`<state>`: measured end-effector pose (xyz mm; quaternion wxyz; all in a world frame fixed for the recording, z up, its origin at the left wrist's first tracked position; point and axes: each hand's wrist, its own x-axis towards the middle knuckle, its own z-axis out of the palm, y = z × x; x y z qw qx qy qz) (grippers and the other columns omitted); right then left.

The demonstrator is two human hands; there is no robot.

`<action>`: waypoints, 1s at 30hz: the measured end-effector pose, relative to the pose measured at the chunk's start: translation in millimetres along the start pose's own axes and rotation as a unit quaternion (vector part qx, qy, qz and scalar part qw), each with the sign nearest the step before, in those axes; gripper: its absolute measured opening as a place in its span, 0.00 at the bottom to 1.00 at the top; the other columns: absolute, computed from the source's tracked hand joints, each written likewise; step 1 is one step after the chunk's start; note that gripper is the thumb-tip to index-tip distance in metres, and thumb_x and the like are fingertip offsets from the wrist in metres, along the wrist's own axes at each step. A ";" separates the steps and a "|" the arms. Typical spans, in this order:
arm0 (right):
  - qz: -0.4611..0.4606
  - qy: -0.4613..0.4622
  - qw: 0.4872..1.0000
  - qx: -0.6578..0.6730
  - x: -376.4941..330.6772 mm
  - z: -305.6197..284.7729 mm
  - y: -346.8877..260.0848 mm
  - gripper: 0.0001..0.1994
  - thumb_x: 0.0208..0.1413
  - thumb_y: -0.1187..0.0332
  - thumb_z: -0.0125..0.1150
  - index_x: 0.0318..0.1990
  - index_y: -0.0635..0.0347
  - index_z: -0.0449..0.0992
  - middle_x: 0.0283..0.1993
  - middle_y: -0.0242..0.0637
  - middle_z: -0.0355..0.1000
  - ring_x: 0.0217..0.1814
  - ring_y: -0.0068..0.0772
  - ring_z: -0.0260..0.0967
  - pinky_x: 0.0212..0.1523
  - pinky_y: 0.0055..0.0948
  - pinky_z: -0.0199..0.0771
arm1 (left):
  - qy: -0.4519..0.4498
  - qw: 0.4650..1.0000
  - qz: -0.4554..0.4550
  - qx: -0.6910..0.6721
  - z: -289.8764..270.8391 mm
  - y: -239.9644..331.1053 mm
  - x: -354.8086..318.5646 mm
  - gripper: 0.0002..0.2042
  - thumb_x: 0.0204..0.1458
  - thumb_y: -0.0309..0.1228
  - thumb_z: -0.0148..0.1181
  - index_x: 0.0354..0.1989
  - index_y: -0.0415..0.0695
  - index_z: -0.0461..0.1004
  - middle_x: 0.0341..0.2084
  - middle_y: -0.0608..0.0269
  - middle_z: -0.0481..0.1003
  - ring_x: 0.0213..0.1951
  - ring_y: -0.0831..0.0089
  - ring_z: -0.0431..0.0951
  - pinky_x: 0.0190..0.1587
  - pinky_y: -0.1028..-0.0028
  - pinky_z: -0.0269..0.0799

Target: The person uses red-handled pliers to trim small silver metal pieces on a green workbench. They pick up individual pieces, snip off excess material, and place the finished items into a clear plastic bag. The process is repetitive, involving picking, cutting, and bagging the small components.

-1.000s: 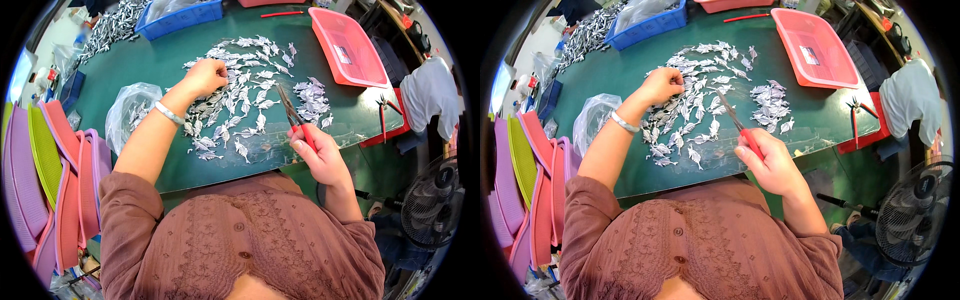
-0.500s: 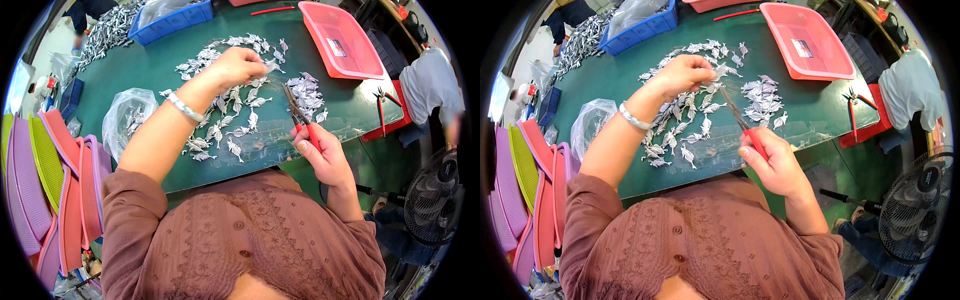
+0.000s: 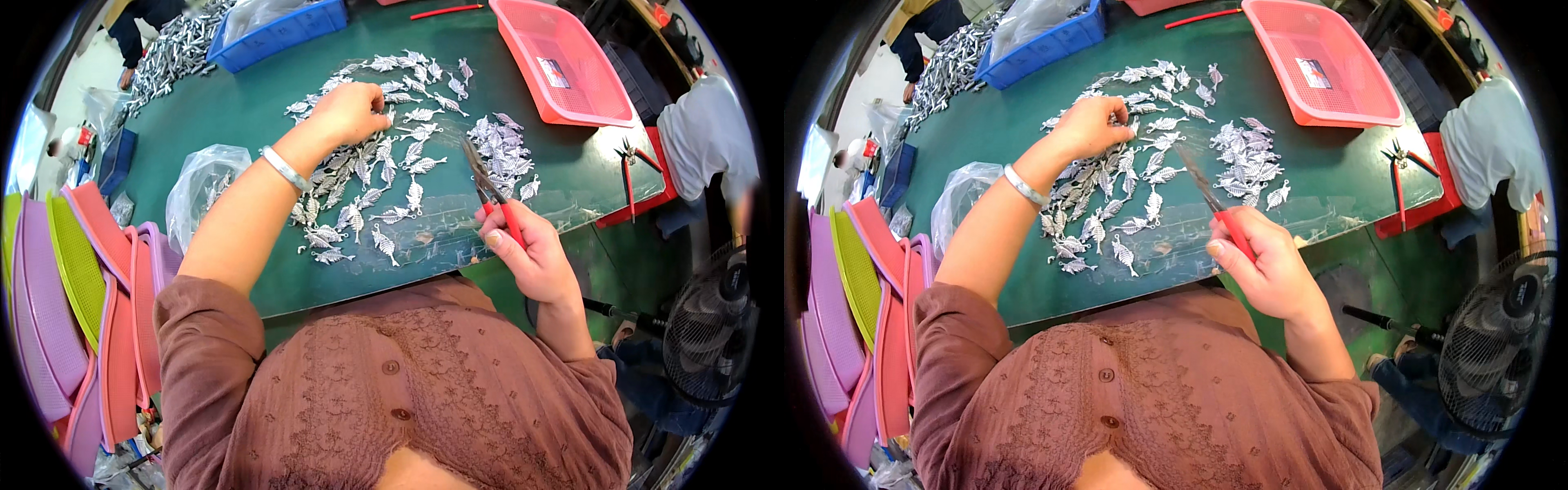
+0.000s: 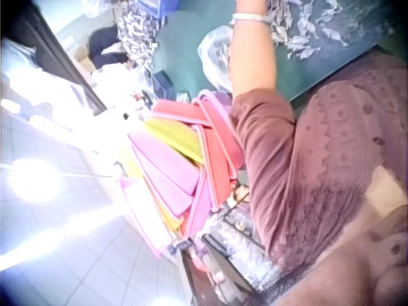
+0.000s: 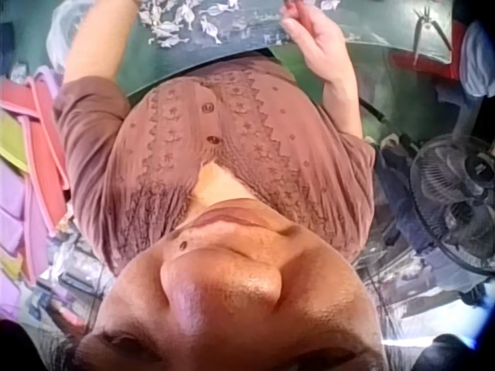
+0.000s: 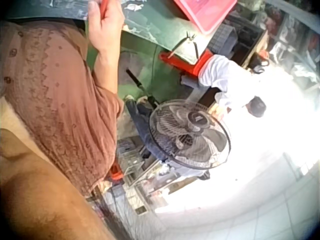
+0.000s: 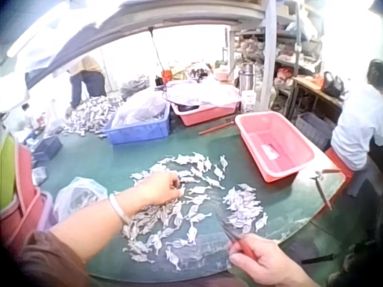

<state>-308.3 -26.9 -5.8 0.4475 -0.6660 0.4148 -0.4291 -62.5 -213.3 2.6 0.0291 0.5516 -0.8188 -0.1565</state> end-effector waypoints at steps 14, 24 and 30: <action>0.019 -0.003 1.000 -0.017 -2.6 -4.6 0.2 0.07 0.52 0.71 0.57 0.33 0.66 0.69 0.31 0.37 0.65 0.32 0.29 0.64 0.35 0.26 0.65 | 0.131 0.988 -0.039 -0.068 -20.2 -51.4 22.1 0.11 0.47 0.33 0.57 0.38 0.44 0.76 0.30 0.55 0.77 0.34 0.66 0.77 0.40 0.71 0.70; 0.028 -0.015 0.999 -0.003 0.0 -4.4 -0.5 0.06 0.52 0.72 0.57 0.30 0.65 0.69 0.31 0.38 0.66 0.33 0.30 0.64 0.37 0.26 0.65 | -0.021 0.999 -0.021 0.017 -35.8 -84.2 -3.9 0.11 0.41 0.33 0.62 0.33 0.43 0.76 0.27 0.55 0.75 0.32 0.64 0.74 0.38 0.68 0.69; 0.029 -0.009 0.999 -0.015 0.4 -4.4 -2.2 0.05 0.51 0.72 0.56 0.30 0.65 0.69 0.31 0.38 0.66 0.34 0.31 0.65 0.37 0.26 0.65 | -0.110 0.978 -0.082 0.158 -54.7 -63.1 -13.3 0.11 0.39 0.32 0.63 0.33 0.46 0.76 0.29 0.56 0.76 0.36 0.61 0.75 0.38 0.66 0.70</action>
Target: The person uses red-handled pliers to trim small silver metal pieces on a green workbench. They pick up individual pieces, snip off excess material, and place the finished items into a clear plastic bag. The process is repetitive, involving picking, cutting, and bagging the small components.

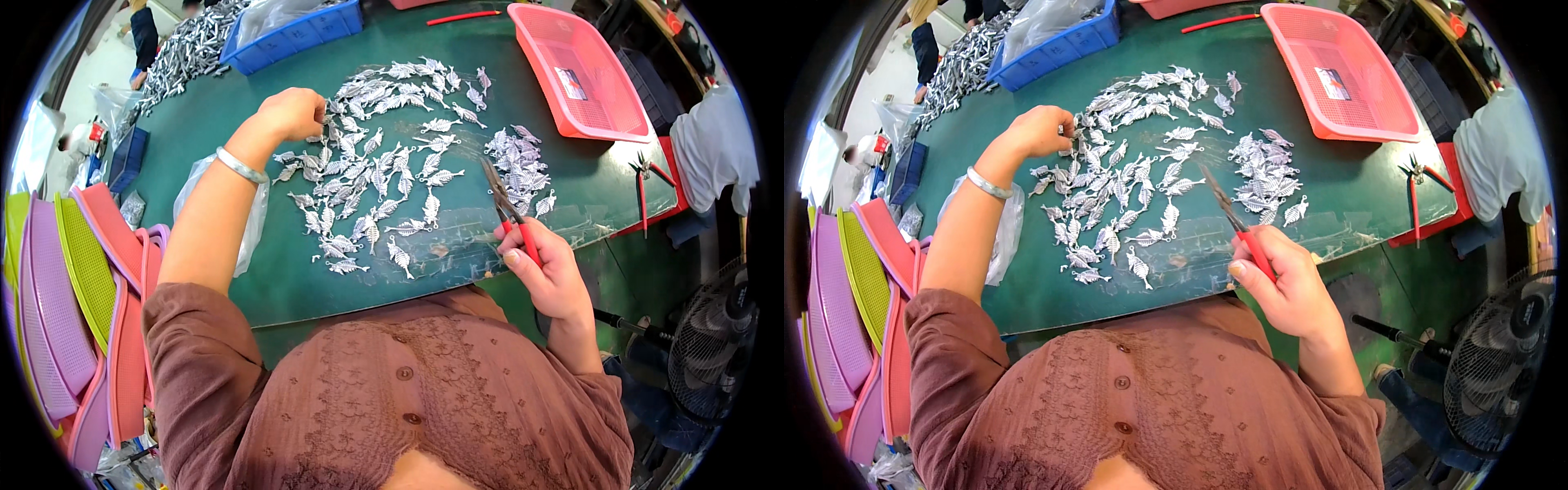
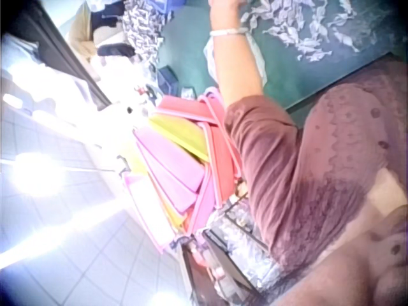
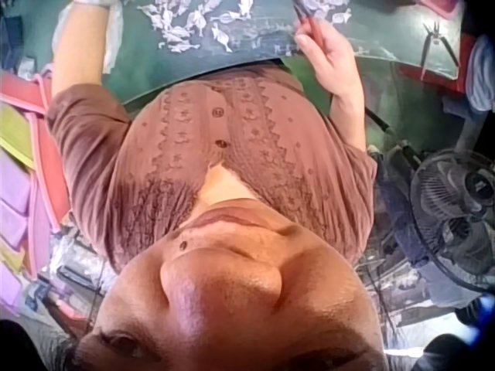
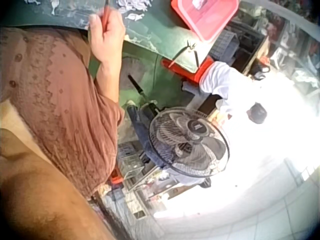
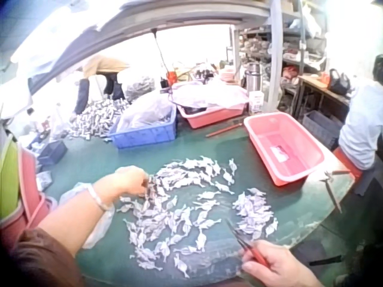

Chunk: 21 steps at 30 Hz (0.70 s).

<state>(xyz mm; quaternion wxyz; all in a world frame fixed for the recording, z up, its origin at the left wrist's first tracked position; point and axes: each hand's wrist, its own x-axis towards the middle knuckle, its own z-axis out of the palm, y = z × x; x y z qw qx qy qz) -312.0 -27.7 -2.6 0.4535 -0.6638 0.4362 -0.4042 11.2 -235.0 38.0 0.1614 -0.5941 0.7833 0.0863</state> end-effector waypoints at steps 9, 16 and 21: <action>-0.006 -0.013 1.000 -0.007 1.5 0.4 1.1 0.06 0.51 0.72 0.57 0.30 0.65 0.69 0.31 0.38 0.66 0.35 0.31 0.65 0.38 0.27 0.65 | 0.082 0.988 0.058 -0.118 16.3 -10.4 0.6 0.08 0.42 0.30 0.58 0.33 0.46 0.76 0.30 0.58 0.76 0.35 0.61 0.76 0.37 0.66 0.71; -0.006 -0.015 1.000 -0.008 1.6 0.6 -2.2 0.06 0.52 0.72 0.57 0.30 0.65 0.69 0.30 0.38 0.66 0.35 0.31 0.65 0.37 0.27 0.65 | 0.134 0.972 0.193 0.028 25.2 7.0 3.3 0.10 0.43 0.28 0.57 0.36 0.46 0.76 0.33 0.59 0.74 0.37 0.60 0.74 0.39 0.65 0.70; -0.014 -0.009 1.000 -0.013 0.3 2.1 -2.1 0.06 0.52 0.72 0.56 0.30 0.66 0.68 0.30 0.37 0.65 0.33 0.31 0.64 0.37 0.27 0.65 | 0.106 0.965 0.226 0.084 21.3 13.2 7.7 0.09 0.44 0.29 0.55 0.34 0.47 0.76 0.33 0.58 0.73 0.38 0.60 0.74 0.40 0.63 0.71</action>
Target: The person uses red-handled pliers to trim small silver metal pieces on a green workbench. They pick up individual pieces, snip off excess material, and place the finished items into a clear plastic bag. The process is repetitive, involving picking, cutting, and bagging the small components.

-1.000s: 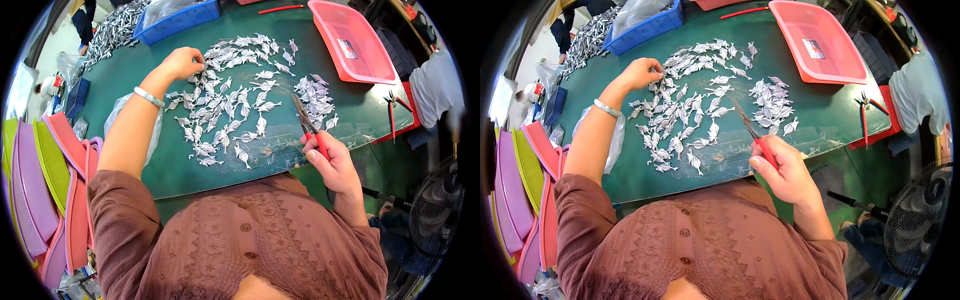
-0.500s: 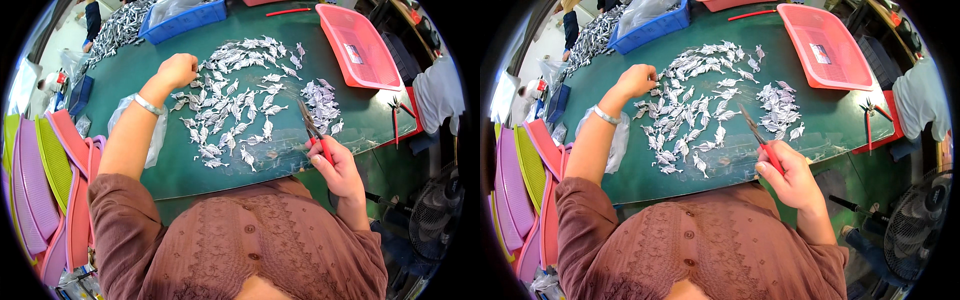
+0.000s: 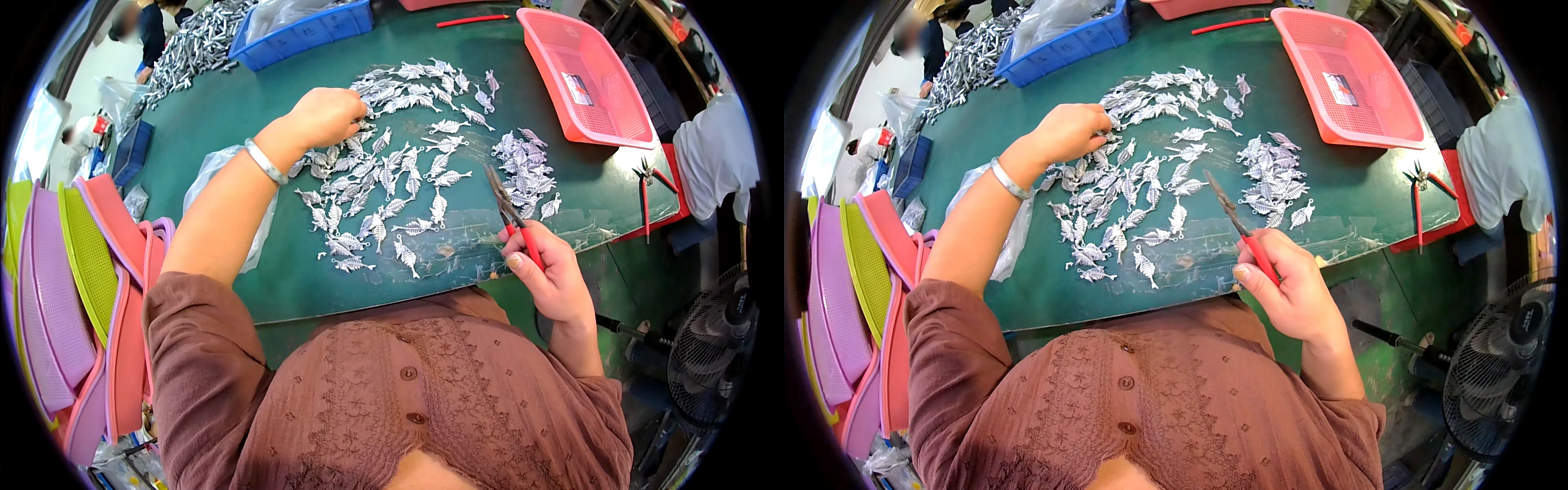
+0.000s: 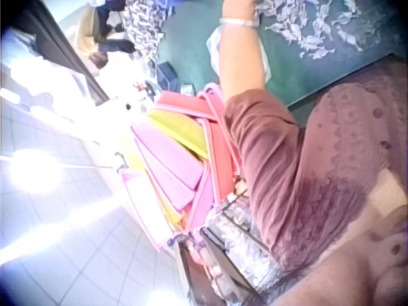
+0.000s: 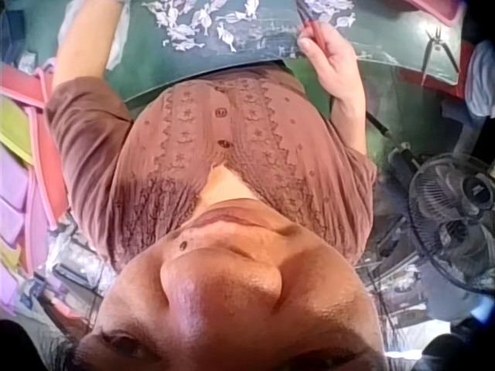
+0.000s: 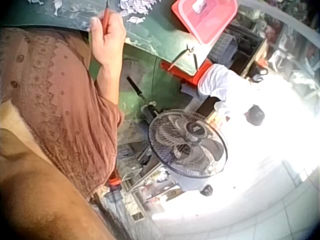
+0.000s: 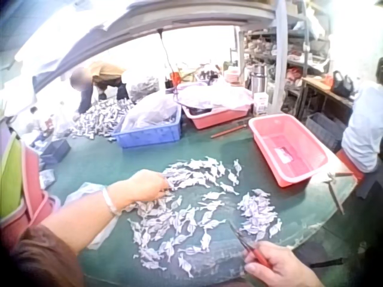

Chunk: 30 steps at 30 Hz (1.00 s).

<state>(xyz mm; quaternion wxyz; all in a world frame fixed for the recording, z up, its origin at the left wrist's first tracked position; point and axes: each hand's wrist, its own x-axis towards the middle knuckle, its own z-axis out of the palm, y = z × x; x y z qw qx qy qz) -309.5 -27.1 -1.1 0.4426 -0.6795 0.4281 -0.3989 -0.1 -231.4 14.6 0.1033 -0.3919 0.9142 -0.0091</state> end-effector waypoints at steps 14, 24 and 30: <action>-0.004 -0.002 1.000 0.021 -5.1 -1.1 -0.5 0.06 0.52 0.72 0.56 0.29 0.65 0.69 0.30 0.37 0.64 0.34 0.33 0.64 0.41 0.29 0.65 | -0.028 0.840 -0.172 -0.514 -59.2 65.0 34.7 0.09 0.48 0.33 0.55 0.30 0.40 0.76 0.19 0.70 0.69 0.18 0.83 0.64 0.22 0.83 0.61; 0.013 0.002 1.000 0.022 -13.0 -2.1 -1.6 0.06 0.51 0.71 0.57 0.30 0.66 0.69 0.31 0.39 0.66 0.36 0.35 0.66 0.43 0.30 0.66 | -0.018 0.838 -0.117 -0.533 -61.2 85.1 38.3 0.15 0.51 0.32 0.54 0.46 0.44 0.73 0.22 0.70 0.70 0.21 0.84 0.65 0.25 0.83 0.63; -0.011 -0.007 1.000 0.016 -7.8 -2.1 3.0 0.06 0.51 0.72 0.56 0.30 0.66 0.69 0.31 0.39 0.66 0.34 0.34 0.65 0.42 0.29 0.66 | -0.035 0.959 -0.117 -0.255 -6.4 24.9 3.5 0.16 0.43 0.35 0.62 0.41 0.43 0.75 0.26 0.59 0.74 0.29 0.72 0.72 0.35 0.72 0.68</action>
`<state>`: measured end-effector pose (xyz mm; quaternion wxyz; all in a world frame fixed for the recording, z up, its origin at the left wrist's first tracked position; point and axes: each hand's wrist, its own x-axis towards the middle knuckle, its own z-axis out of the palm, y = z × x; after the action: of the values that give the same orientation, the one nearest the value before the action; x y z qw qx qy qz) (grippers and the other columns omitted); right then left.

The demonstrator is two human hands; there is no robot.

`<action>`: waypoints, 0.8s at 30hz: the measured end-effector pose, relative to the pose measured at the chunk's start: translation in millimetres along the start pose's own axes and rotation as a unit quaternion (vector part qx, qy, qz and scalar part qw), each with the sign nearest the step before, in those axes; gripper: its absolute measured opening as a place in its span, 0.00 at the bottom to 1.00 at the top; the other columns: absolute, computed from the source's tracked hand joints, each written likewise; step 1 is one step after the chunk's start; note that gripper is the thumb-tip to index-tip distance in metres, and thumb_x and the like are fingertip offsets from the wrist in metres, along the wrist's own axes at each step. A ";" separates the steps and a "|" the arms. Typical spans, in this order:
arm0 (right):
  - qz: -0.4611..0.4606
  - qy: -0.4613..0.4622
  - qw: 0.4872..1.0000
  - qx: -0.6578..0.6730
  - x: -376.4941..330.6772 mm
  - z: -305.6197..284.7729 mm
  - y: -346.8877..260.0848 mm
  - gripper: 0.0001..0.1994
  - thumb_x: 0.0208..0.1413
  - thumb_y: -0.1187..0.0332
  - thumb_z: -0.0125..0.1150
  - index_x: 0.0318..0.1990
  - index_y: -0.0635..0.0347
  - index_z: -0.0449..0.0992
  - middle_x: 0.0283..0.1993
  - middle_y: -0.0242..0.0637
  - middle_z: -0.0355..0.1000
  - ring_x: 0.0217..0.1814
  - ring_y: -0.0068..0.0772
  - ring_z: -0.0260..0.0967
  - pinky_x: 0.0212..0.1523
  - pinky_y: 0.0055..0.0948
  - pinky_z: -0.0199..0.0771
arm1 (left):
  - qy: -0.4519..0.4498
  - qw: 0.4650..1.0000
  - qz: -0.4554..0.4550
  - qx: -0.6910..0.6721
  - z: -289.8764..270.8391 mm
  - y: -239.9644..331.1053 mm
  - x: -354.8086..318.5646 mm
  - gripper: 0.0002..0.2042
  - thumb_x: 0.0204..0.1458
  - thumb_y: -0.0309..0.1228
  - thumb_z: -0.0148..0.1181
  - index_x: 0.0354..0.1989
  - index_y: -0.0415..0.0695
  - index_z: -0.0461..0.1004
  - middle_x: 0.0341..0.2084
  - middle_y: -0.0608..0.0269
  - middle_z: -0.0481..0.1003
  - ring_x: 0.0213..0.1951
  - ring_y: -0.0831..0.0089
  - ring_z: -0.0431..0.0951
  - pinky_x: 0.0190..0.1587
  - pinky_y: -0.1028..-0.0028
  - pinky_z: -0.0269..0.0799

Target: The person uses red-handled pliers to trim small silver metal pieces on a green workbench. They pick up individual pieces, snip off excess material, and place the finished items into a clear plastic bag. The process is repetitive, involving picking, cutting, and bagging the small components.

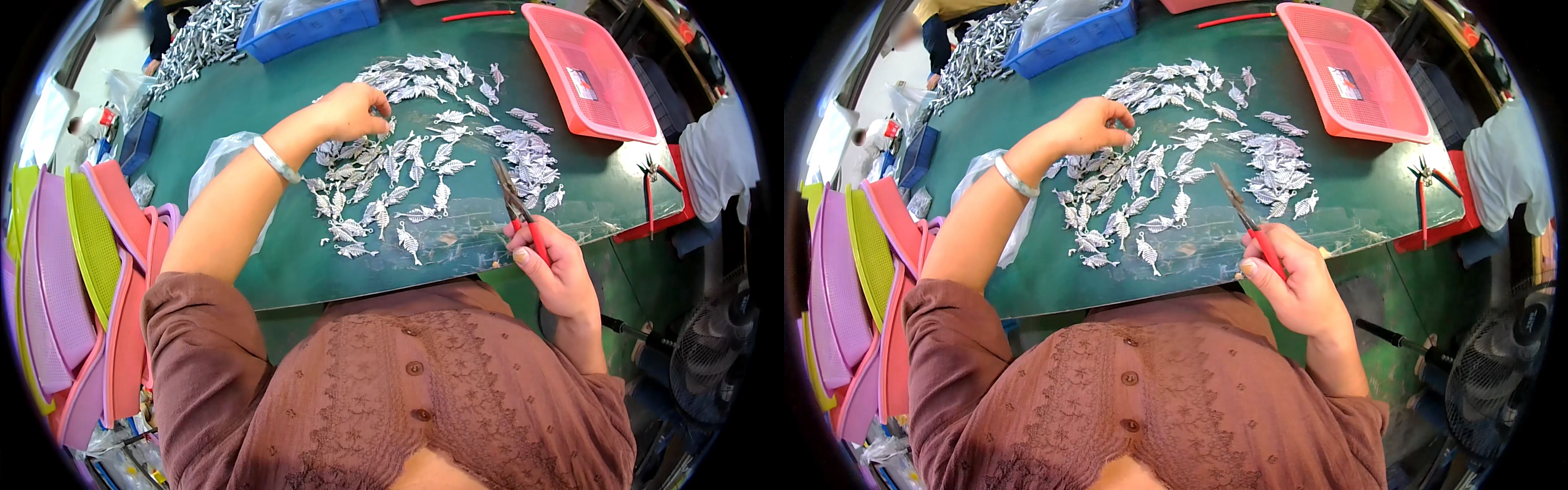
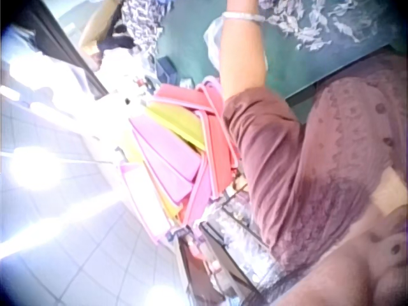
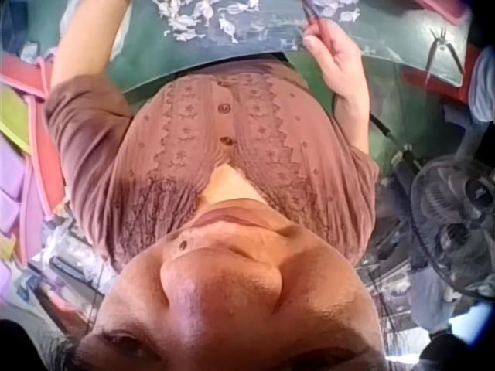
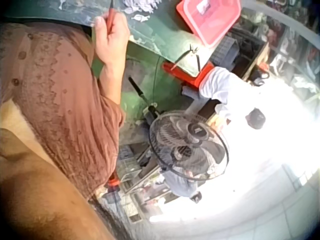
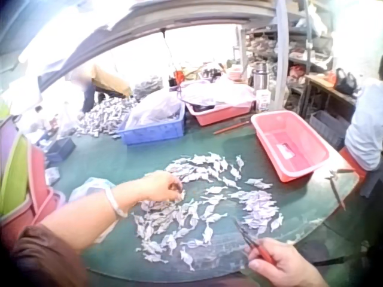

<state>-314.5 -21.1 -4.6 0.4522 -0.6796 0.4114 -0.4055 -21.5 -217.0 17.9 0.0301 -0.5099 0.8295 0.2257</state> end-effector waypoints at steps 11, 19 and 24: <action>0.007 -0.011 1.000 -0.012 6.4 1.9 -5.3 0.06 0.52 0.72 0.56 0.30 0.65 0.69 0.30 0.37 0.65 0.33 0.32 0.64 0.38 0.29 0.65 | 0.058 0.995 -0.077 0.037 7.2 4.8 16.7 0.14 0.40 0.40 0.64 0.28 0.41 0.77 0.26 0.55 0.77 0.30 0.63 0.77 0.35 0.67 0.71; 0.009 -0.010 1.000 -0.004 7.7 6.4 -9.4 0.06 0.51 0.72 0.57 0.33 0.67 0.69 0.31 0.38 0.66 0.32 0.31 0.63 0.35 0.27 0.64 | 0.058 0.992 -0.079 0.080 10.5 12.4 30.4 0.13 0.42 0.40 0.62 0.25 0.40 0.75 0.24 0.55 0.76 0.28 0.63 0.76 0.32 0.67 0.71; -0.013 0.002 1.000 -0.004 6.0 7.9 -6.4 0.07 0.52 0.72 0.57 0.33 0.66 0.70 0.30 0.37 0.65 0.30 0.29 0.62 0.33 0.26 0.64 | -0.017 0.959 -0.119 -0.255 -7.8 12.9 11.1 0.09 0.43 0.33 0.59 0.28 0.39 0.74 0.19 0.62 0.73 0.24 0.72 0.74 0.27 0.72 0.69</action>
<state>-304.0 -22.7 0.5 0.4428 -0.6860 0.4053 -0.4111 -36.5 -224.5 26.2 -0.0605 -0.5920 0.6772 0.4328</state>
